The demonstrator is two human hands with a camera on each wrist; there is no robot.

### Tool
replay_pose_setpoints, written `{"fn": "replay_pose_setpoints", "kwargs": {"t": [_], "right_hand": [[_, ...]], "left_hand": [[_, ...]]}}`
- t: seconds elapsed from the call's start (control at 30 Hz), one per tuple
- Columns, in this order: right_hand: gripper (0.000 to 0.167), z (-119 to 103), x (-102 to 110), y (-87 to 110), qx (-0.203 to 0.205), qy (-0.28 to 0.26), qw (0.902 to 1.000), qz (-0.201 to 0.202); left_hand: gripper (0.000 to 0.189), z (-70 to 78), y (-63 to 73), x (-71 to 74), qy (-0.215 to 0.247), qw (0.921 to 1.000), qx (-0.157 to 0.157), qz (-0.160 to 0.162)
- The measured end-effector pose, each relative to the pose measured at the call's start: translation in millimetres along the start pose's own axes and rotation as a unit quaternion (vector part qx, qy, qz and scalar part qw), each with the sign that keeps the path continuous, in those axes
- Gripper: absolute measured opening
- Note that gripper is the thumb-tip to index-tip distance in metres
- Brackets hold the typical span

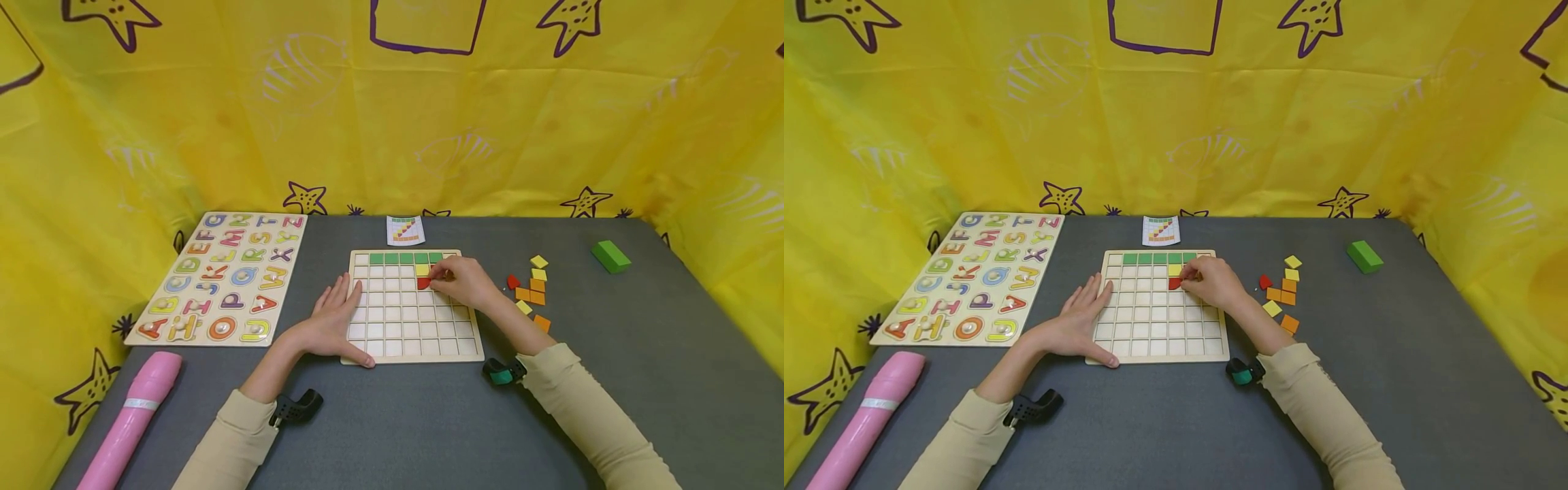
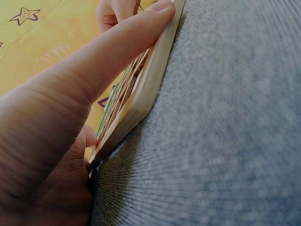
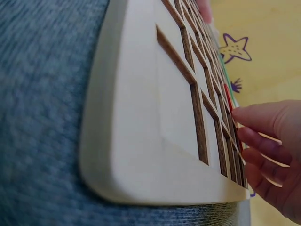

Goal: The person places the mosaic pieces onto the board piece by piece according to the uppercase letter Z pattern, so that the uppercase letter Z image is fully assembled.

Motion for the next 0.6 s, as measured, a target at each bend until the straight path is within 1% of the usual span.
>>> {"fn": "replay_pose_setpoints", "kwargs": {"t": [0.13, 0.3, 0.37, 0.6], "right_hand": [[0.009, 1, 0, 1.0, -0.002, -0.013, 0.9999, 0.005], [0.007, 8, 0, 1.6, -0.032, -0.012, 0.9994, 0.008], [0.007, 10, -1, 1.4, -0.038, -0.011, 0.9992, 0.007], [0.007, 8, -1, 2.0, -0.022, -0.012, 0.9996, 0.011]], "left_hand": [[0.140, -0.1, 0.5, 0.2, 0.002, 1.0000, 0.000, 0.000], [0.140, -0.5, 0.6, 0.2, 0.002, 1.0000, -0.001, -0.001], [0.140, -0.7, 0.8, 0.1, 0.003, 1.0000, 0.000, -0.001], [0.140, -0.7, 1.0, 0.1, 0.003, 1.0000, 0.000, -0.002]]}}
Point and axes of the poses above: each hand's wrist, its own y-axis away from the middle knuckle, its own x-axis out of the back of the hand, z = x × y, the point moved 8 cm from there along -y, towards the middle knuckle, and after that the axes turned 6 degrees about y, right-handed, at the moved point
